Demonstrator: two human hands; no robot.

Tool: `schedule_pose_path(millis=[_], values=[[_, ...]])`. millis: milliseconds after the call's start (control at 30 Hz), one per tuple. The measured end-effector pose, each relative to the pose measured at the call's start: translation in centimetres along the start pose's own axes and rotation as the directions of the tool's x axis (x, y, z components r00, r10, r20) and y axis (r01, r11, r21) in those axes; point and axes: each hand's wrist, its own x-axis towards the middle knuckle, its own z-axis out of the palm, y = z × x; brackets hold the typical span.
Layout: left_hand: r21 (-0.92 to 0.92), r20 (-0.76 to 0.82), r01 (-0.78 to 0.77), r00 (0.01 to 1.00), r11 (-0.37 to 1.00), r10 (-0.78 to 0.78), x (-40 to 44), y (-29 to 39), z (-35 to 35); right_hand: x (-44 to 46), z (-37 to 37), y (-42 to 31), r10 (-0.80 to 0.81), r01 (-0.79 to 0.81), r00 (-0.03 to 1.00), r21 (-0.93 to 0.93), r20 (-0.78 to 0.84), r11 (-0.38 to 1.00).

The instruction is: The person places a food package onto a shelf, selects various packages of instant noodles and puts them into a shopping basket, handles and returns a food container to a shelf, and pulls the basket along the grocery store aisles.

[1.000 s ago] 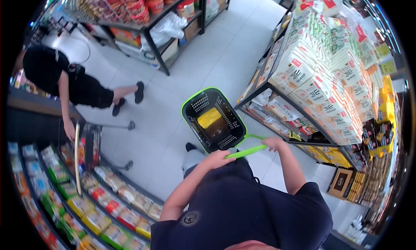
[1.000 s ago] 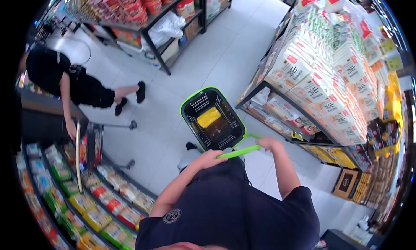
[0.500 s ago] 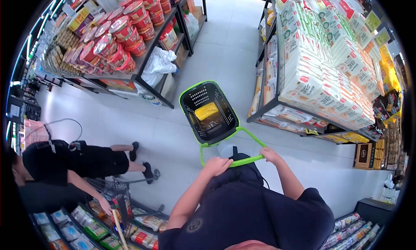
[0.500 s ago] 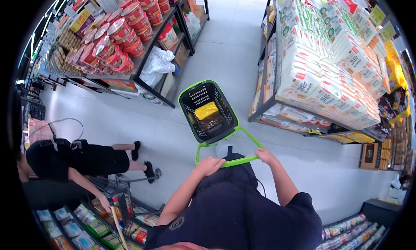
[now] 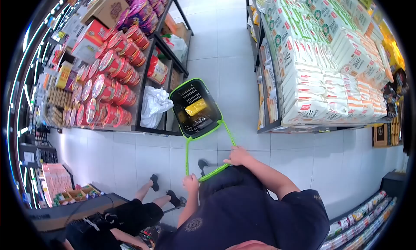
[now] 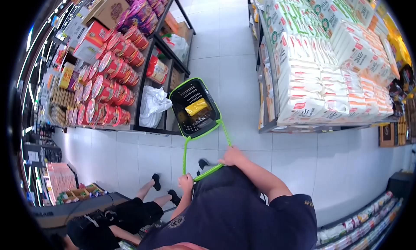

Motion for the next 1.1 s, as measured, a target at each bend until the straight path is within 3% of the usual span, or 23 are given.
schedule_pose_path(millis=[33,100,133,167,233,267,400,467,600,667,700,800,867,1100], values=[[0.016,0.009,-0.02,1.0,1.0,0.02,0.7,-1.2,1.1,1.1,0.3,0.3,0.001,-0.001,1.0,-0.009,0.022,1.0],[-0.245,0.034,-0.233,0.968,0.941,0.249,3.7,-1.0,1.9,2.4,-0.3,1.0,0.023,-0.023,0.999,-0.007,0.023,1.0],[-0.368,0.031,-0.218,0.969,0.904,0.247,4.9,0.2,1.6,2.5,-0.8,1.8,0.032,-0.031,0.999,0.04,-0.043,0.999],[-0.374,0.043,-0.224,0.965,0.9,0.258,5.8,1.1,1.5,2.4,-0.9,2.4,0.04,-0.031,0.994,0.084,-0.098,0.996],[-0.313,-0.127,-0.207,0.976,0.927,0.175,7.5,2.2,1.8,2.9,-2.0,3.1,0.063,-0.051,0.994,0.132,-0.091,0.99],[-0.336,-0.108,-0.207,0.978,0.919,0.181,8.5,2.4,1.5,3.5,-2.7,3.2,0.069,-0.051,0.993,0.183,-0.095,0.982],[-0.389,-0.199,-0.265,0.959,0.882,0.2,12.1,3.4,-0.5,6.2,-7.8,2.1,0.11,-0.107,0.994,0.157,-0.013,0.982],[-0.361,-0.248,-0.293,0.945,0.886,0.211,15.1,3.9,-1.9,8.6,-9.1,1.8,0.054,-0.05,0.998,0.177,-0.017,0.983],[-0.425,-0.197,-0.247,0.964,0.871,0.178,21.3,6.2,-5.2,11.2,-14.0,0.6,0.118,-0.118,0.993,0.222,0.015,0.968],[-0.319,-0.218,-0.342,0.934,0.884,0.283,24.1,6.0,-6.2,12.3,-17.1,-0.7,0.102,-0.105,0.994,0.284,0.026,0.953],[-0.329,-0.218,-0.308,0.945,0.893,0.245,25.5,6.7,-6.9,13.3,-17.7,-0.8,0.082,-0.092,0.995,0.262,0.05,0.961],[-0.398,-0.172,-0.272,0.96,0.876,0.22,29.9,10.4,-9.4,15.1,-19.6,-0.3,0.119,-0.12,0.993,0.337,0.023,0.934],[-0.357,-0.014,-0.313,0.944,0.88,0.33,32.0,12.0,-10.9,15.3,-22.0,-0.4,0.159,-0.174,0.985,0.391,0.069,0.904],[-0.391,0.25,-0.203,0.915,0.898,0.316,33.8,17.4,-12.3,14.7,-24.3,3.1,0.232,-0.188,0.972,0.454,-0.043,0.871]])
